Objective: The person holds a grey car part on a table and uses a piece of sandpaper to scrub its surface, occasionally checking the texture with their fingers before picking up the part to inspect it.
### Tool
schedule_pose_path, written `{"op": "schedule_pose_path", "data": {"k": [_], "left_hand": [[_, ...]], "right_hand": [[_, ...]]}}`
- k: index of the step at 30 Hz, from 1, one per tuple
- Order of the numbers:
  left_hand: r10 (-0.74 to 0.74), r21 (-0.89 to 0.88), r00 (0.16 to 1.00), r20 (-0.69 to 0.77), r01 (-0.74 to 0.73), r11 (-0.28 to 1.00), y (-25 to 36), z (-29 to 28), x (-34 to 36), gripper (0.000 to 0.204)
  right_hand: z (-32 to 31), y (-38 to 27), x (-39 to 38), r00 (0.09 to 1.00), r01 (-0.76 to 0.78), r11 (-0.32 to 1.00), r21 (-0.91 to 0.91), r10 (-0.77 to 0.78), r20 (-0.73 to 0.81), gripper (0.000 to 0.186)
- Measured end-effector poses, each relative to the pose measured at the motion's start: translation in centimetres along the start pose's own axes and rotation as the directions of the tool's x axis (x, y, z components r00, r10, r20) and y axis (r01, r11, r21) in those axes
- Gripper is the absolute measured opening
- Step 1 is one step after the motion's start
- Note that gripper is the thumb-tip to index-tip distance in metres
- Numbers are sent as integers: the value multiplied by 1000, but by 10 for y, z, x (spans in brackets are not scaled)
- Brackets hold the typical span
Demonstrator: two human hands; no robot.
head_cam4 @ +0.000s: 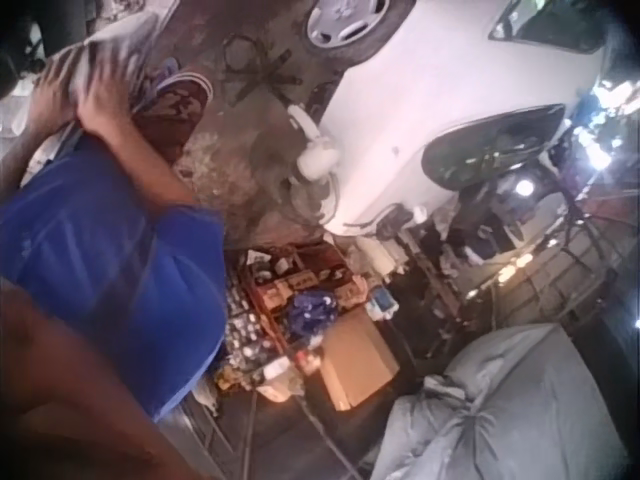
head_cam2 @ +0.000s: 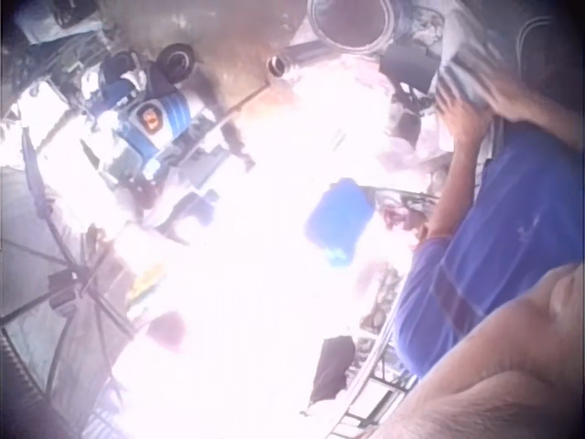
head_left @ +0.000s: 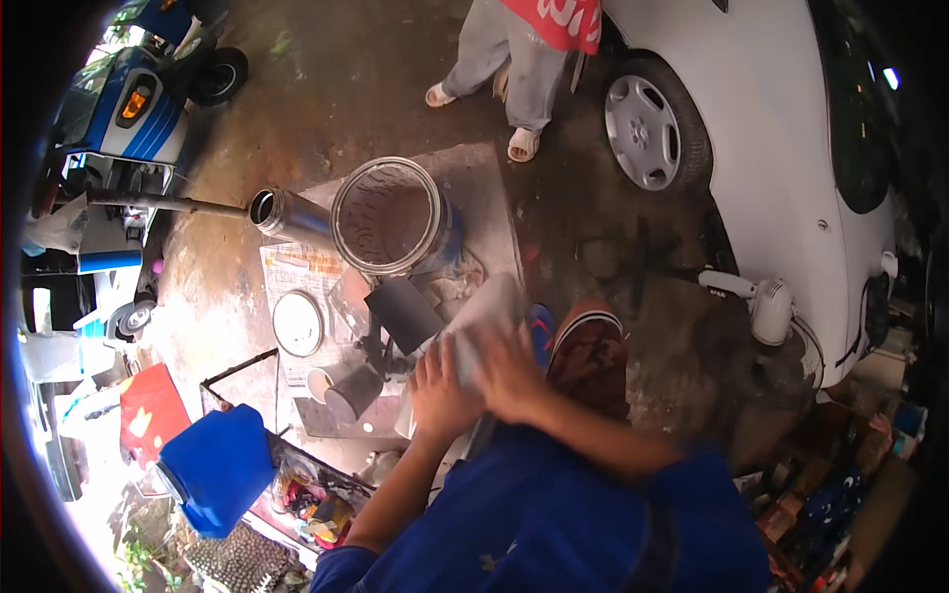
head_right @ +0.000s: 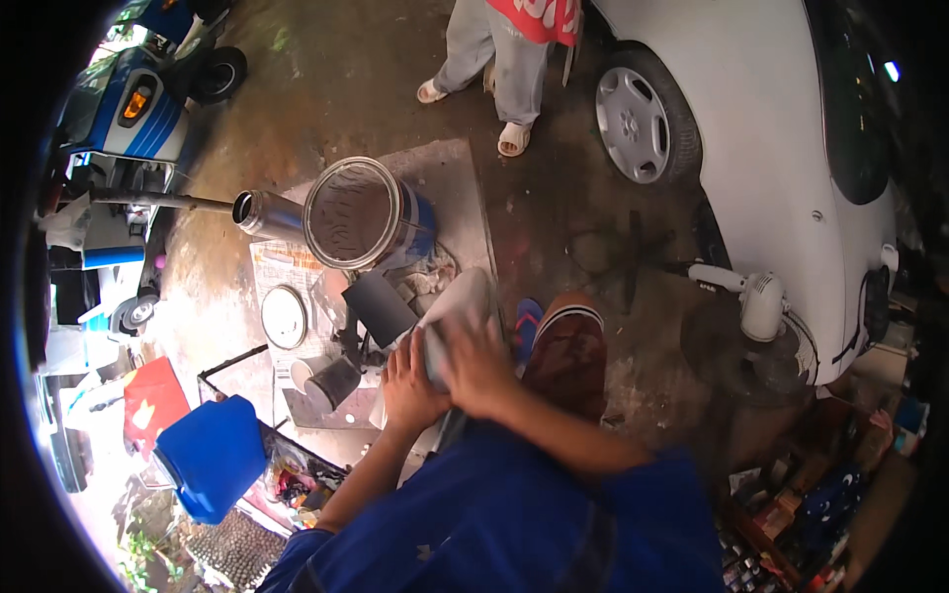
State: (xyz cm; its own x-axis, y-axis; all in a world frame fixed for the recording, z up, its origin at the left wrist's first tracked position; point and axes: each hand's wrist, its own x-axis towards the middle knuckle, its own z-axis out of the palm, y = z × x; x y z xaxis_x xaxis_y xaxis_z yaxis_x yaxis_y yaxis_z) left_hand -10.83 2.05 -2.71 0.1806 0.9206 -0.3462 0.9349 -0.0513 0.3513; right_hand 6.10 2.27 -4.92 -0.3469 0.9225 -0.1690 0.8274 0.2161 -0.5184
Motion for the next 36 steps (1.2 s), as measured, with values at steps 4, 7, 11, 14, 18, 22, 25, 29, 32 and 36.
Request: {"op": "schedule_pose_path", "data": {"k": [4, 7, 11, 14, 18, 22, 25, 29, 32, 36], "left_hand": [[15, 48, 999, -45, -12, 999, 10, -8, -1, 130], [13, 59, 999, -36, -11, 998, 11, -9, 1, 130], [20, 31, 996, -86, -17, 999, -4, 7, -1, 130], [38, 39, 998, -57, -35, 999, 8, -5, 0, 129], [19, 45, 1000, -11, -19, 999, 9, -11, 2, 129], [14, 34, 998, -65, -12, 999, -1, 2, -3, 127], [10, 33, 1000, -25, -9, 999, 11, -8, 1, 128], [47, 56, 994, -103, -41, 998, -13, 16, -2, 134], [43, 60, 998, -44, -41, 997, 10, -5, -1, 134], [35, 57, 999, -15, -34, 998, 8, -4, 1, 134]], "right_hand": [[12, 23, 19, 989, -137, 988, -68, 132, -71, 60], [-1, 48, 63, 970, -230, 973, -16, 228, -79, 58], [-7, -10, -12, 1000, 15, 999, 39, -15, -4, 64], [5, 40, 42, 979, -193, 981, -15, 192, -73, 60], [12, 16, 21, 1000, -4, 999, -48, 3, -26, 58], [4, -1, 1, 1000, 20, 999, -40, -20, -1, 63], [5, 45, 50, 973, -222, 966, -131, 229, 39, 62], [21, -10, -22, 998, -64, 994, 93, 63, 18, 70], [57, 42, 15, 967, -187, 981, 45, 192, -167, 67], [53, 53, 22, 974, -192, 981, 30, 194, -113, 62]]}}
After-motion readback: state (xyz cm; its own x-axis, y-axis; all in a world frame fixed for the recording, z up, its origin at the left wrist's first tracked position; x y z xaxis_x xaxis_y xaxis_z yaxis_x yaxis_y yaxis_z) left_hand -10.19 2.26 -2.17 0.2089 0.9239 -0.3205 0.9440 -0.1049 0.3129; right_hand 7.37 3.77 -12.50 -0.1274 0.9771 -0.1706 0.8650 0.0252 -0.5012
